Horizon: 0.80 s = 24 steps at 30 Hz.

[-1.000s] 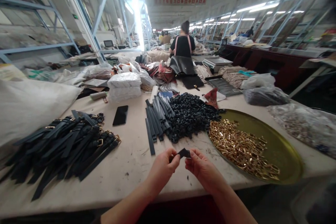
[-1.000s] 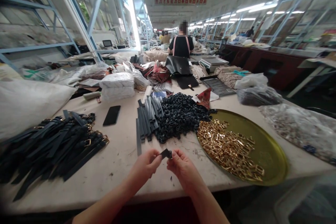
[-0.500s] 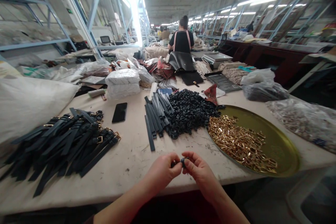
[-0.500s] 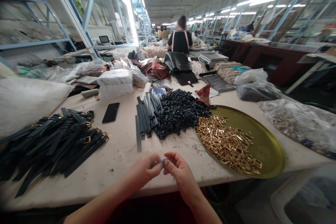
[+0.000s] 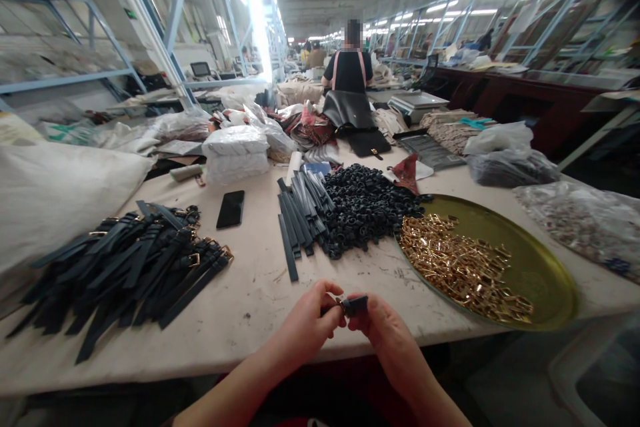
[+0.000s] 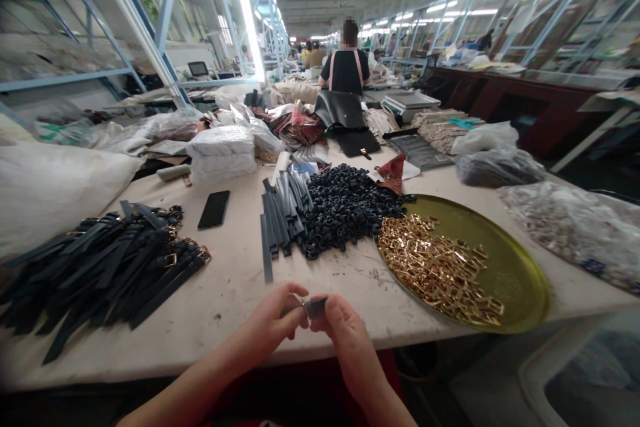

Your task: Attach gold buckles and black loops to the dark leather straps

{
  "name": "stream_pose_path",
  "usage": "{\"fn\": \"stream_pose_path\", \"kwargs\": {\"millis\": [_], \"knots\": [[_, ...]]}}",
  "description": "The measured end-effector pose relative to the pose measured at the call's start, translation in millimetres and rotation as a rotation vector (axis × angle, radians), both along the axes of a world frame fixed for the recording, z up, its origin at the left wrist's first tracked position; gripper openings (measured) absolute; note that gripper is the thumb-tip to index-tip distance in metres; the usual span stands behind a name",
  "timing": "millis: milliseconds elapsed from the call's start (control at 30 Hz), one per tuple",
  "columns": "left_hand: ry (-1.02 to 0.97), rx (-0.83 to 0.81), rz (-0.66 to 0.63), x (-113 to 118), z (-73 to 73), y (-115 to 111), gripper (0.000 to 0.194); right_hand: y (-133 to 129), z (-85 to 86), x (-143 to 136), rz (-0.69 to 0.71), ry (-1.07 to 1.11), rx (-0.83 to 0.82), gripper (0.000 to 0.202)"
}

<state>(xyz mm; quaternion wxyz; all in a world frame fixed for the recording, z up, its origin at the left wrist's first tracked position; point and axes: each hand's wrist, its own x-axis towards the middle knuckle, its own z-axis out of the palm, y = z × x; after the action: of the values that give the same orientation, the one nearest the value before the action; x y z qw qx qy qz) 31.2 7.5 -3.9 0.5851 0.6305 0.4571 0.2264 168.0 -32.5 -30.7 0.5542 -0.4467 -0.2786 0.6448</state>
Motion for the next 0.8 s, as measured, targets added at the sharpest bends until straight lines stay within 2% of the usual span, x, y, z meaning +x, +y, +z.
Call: {"fn": "stream_pose_path", "kwargs": {"millis": [67, 167, 333, 467, 600, 700, 800], "knots": [[0.021, -0.015, -0.003, -0.6, -0.6, 0.2, 0.021, -0.6, -2.2, 0.7, -0.012, 0.083, -0.041, 0.034], [0.112, 0.035, -0.011, -1.3, 0.6, 0.3, 0.023, -0.5, -7.3, -0.5, 0.029, 0.118, -0.075, 0.022], [0.395, 0.174, -0.025, -4.1, 2.9, 3.8, 0.035, -1.4, -12.5, -1.9, 0.241, 0.310, -0.161, 0.025], [0.539, 0.168, -0.066, -6.4, -0.2, 7.7, 0.034, -2.3, -10.9, 1.8, 0.230, 0.360, -0.229, 0.020], [0.431, 0.105, -0.108, -6.5, 4.6, 7.3, 0.025, -0.8, -8.2, 5.6, 0.202, 0.179, -0.163, 0.025], [0.268, 0.048, -0.142, -5.5, 15.2, 4.3, 0.021, 2.2, -8.2, 5.9, 0.085, -0.101, -0.066, 0.030], [0.166, -0.004, -0.150, -5.8, 22.5, 1.3, 0.027, 5.1, -11.1, 4.5, -0.049, -0.420, 0.000, 0.031]]}}
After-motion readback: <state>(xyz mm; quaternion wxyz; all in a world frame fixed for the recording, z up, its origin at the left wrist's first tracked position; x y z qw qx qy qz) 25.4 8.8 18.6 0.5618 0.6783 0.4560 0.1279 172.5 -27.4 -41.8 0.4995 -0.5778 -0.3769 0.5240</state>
